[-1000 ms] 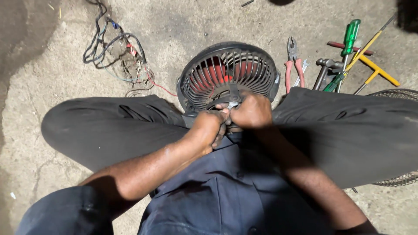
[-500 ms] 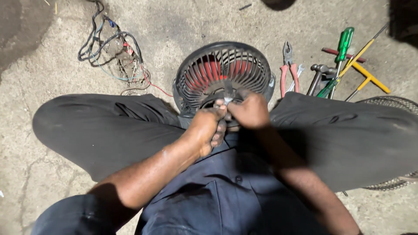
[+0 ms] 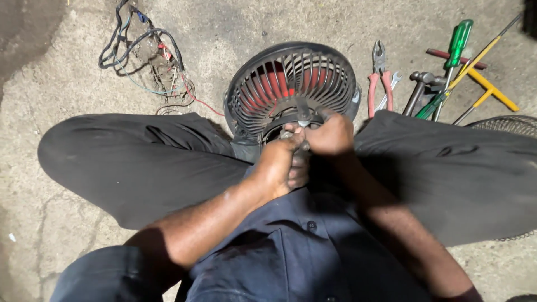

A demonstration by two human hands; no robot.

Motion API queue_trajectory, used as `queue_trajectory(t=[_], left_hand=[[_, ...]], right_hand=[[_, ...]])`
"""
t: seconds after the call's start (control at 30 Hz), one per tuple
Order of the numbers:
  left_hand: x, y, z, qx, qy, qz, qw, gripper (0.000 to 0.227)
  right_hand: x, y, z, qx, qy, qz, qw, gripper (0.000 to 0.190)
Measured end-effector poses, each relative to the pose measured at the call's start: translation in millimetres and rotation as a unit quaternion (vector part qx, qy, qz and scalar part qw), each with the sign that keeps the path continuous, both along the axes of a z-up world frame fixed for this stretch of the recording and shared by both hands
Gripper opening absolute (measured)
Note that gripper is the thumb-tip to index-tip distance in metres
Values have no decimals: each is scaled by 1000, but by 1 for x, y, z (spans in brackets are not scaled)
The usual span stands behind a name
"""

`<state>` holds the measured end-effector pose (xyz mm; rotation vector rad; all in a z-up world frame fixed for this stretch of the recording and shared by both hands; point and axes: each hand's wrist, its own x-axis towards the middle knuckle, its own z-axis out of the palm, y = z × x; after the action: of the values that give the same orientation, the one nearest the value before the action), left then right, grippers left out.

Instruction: The person picks up a fan motor, places it on the floor, and uses pliers to manipulate the wires and internal components. They then disassemble the motor by hand and reassemble the housing.

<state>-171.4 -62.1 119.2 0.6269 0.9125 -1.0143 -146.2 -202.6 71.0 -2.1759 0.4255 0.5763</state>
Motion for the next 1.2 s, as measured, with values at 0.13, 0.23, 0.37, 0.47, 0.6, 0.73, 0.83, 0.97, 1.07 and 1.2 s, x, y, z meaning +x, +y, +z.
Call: queue_trajectory(t=[0.13, 0.23, 0.37, 0.47, 0.6, 0.73, 0.83, 0.97, 1.07, 1.2], left_hand=[[3, -19, 4, 70, -9, 31, 997, 41], [7, -27, 4, 70, -11, 56, 996, 44], [11, -37, 15, 108, 4, 74, 991, 45], [2, -40, -4, 107, 2, 79, 991, 56], [2, -49, 1, 162, -24, 86, 983, 45], [-22, -56, -64, 121, -182, 61, 974, 52], [-34, -64, -89, 84, -232, 64, 967, 47], [5, -71, -51, 148, -132, 106, 974, 38], [22, -74, -37, 125, -121, 123, 977, 38], [29, -37, -57, 70, -69, 94, 991, 31]], right_hand=[[7, -4, 6, 8, -89, -8, 996, 68], [11, -3, 14, -6, -42, -14, 999, 71], [8, -4, 4, -14, -51, -14, 998, 73], [9, -4, -1, -14, -111, 1, 994, 79], [10, -9, -4, -27, -116, 17, 993, 71], [13, -9, 3, 10, -138, 29, 990, 70], [7, -10, -2, -3, -138, 24, 990, 66], [18, -9, 8, 2, -195, 30, 980, 58], [29, -4, 18, 20, -160, 1, 987, 49], [29, -8, -29, 29, -112, -19, 993, 41]])
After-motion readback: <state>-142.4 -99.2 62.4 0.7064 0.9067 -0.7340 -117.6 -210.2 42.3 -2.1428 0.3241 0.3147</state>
